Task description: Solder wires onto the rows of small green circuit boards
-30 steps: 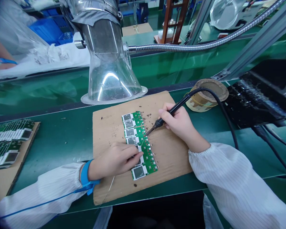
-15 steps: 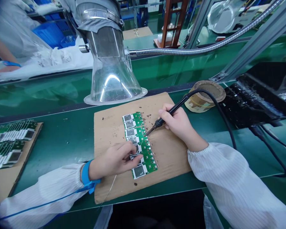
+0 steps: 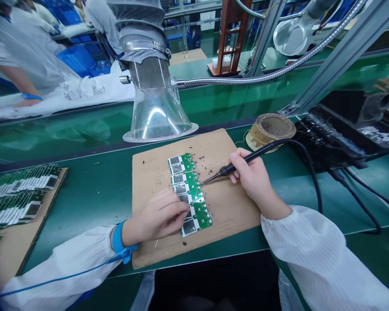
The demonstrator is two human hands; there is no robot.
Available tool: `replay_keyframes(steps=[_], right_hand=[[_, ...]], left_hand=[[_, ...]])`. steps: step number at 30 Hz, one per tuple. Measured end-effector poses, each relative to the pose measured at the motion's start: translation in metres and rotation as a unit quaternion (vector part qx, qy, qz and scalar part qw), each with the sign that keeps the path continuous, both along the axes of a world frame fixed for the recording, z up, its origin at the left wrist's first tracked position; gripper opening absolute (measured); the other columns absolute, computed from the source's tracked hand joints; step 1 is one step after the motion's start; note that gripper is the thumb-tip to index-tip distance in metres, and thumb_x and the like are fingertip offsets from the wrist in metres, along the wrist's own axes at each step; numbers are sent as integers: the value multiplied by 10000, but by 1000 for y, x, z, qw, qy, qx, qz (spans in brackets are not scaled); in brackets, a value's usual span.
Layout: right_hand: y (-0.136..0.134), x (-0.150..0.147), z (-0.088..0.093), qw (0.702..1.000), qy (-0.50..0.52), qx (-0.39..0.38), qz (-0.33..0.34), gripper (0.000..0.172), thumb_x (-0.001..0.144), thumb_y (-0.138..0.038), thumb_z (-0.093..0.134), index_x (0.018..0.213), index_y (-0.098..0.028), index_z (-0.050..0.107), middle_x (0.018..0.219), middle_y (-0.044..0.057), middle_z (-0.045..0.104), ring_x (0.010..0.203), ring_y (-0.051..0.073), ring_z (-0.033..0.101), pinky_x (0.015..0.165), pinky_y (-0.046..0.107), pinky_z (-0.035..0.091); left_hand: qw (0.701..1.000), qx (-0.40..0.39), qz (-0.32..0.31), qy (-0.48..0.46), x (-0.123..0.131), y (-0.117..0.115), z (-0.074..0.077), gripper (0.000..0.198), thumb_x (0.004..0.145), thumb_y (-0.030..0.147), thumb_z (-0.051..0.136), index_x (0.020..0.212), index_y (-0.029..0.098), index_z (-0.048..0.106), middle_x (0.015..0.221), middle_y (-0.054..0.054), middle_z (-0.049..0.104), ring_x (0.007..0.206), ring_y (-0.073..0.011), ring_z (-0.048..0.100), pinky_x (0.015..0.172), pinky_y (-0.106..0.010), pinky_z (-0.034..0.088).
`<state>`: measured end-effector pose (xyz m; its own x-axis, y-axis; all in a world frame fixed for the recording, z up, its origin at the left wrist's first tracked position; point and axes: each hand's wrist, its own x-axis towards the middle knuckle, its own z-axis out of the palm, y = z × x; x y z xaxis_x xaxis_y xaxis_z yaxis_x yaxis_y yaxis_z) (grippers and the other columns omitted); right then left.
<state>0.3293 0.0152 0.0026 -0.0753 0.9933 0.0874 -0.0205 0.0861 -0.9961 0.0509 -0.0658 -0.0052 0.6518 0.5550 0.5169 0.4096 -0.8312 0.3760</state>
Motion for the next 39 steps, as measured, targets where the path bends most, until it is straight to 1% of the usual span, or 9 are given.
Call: replay_keyframes(steps=[3, 8, 13, 18, 24, 27, 33, 35, 39], right_hand=[[-3, -3, 1, 1000, -24, 4, 5, 422, 984, -544, 745, 749, -212, 632, 544, -54, 437, 453, 95, 446, 444, 238, 377], [-2, -5, 0, 998, -49, 6, 26, 456, 974, -602, 739, 763, -214, 625, 535, -55, 465, 447, 96, 458, 456, 241, 371], [-5, -3, -2, 995, -89, 18, 39, 429, 1021, -561, 697, 781, -218, 602, 559, -52, 500, 481, 98, 486, 510, 252, 389], [-7, -2, -1, 993, -107, 27, 48, 467, 1044, -544, 670, 734, -218, 543, 574, -47, 496, 503, 103, 489, 536, 268, 385], [-9, -3, 2, 991, -122, 28, 42, 496, 1036, -545, 680, 701, -217, 516, 567, -42, 495, 502, 105, 481, 543, 275, 375], [-10, -4, 5, 991, -127, 21, 42, 480, 1043, -535, 669, 711, -219, 524, 553, -44, 491, 496, 105, 475, 537, 274, 361], [-11, -5, 7, 990, -132, 26, 44, 491, 1049, -527, 661, 701, -218, 506, 557, -42, 492, 503, 103, 476, 550, 276, 364], [-10, -5, 8, 991, -127, 25, 43, 483, 1046, -533, 664, 708, -220, 518, 553, -42, 493, 497, 103, 472, 536, 275, 357], [-10, -5, 7, 990, -132, 35, 39, 494, 1048, -543, 660, 702, -218, 525, 547, -40, 495, 495, 99, 474, 539, 271, 365]], left_hand=[[1000, -4, 12, -1, 1, 1, 0, 67, 1061, 175, 563, 1080, 201, 621, 823, -12, 643, 762, -172, 582, 717, -329, 477], [1000, -11, 23, 2, 4, 3, 2, 91, 1073, 166, 552, 1046, 184, 637, 799, -9, 628, 762, -171, 560, 753, -325, 453], [999, -25, 15, 16, 4, 4, 4, 108, 1085, 170, 550, 1043, 169, 649, 828, -18, 640, 786, -174, 555, 783, -327, 446], [999, -32, 15, 12, 3, 4, 4, 90, 1084, 169, 560, 1063, 172, 648, 833, -10, 635, 794, -174, 549, 802, -331, 442], [999, -35, 18, 14, 2, 4, -2, 85, 1089, 171, 559, 1091, 181, 644, 855, -10, 631, 815, -175, 555, 841, -333, 443], [999, -39, 25, 12, 2, 4, -5, 74, 1090, 181, 563, 1097, 185, 637, 866, -13, 630, 830, -177, 566, 862, -335, 442], [999, -43, 28, 16, 2, 5, -7, 74, 1097, 196, 560, 1085, 197, 633, 862, -10, 632, 834, -179, 571, 860, -331, 432], [999, -40, 20, 12, 1, 5, -7, 67, 1094, 191, 565, 1104, 197, 631, 865, -11, 629, 835, -180, 563, 864, -335, 436], [999, -38, -19, 13, -1, 4, -6, 84, 1092, 191, 574, 1156, 193, 629, 897, -21, 645, 848, -185, 542, 894, -357, 443]])
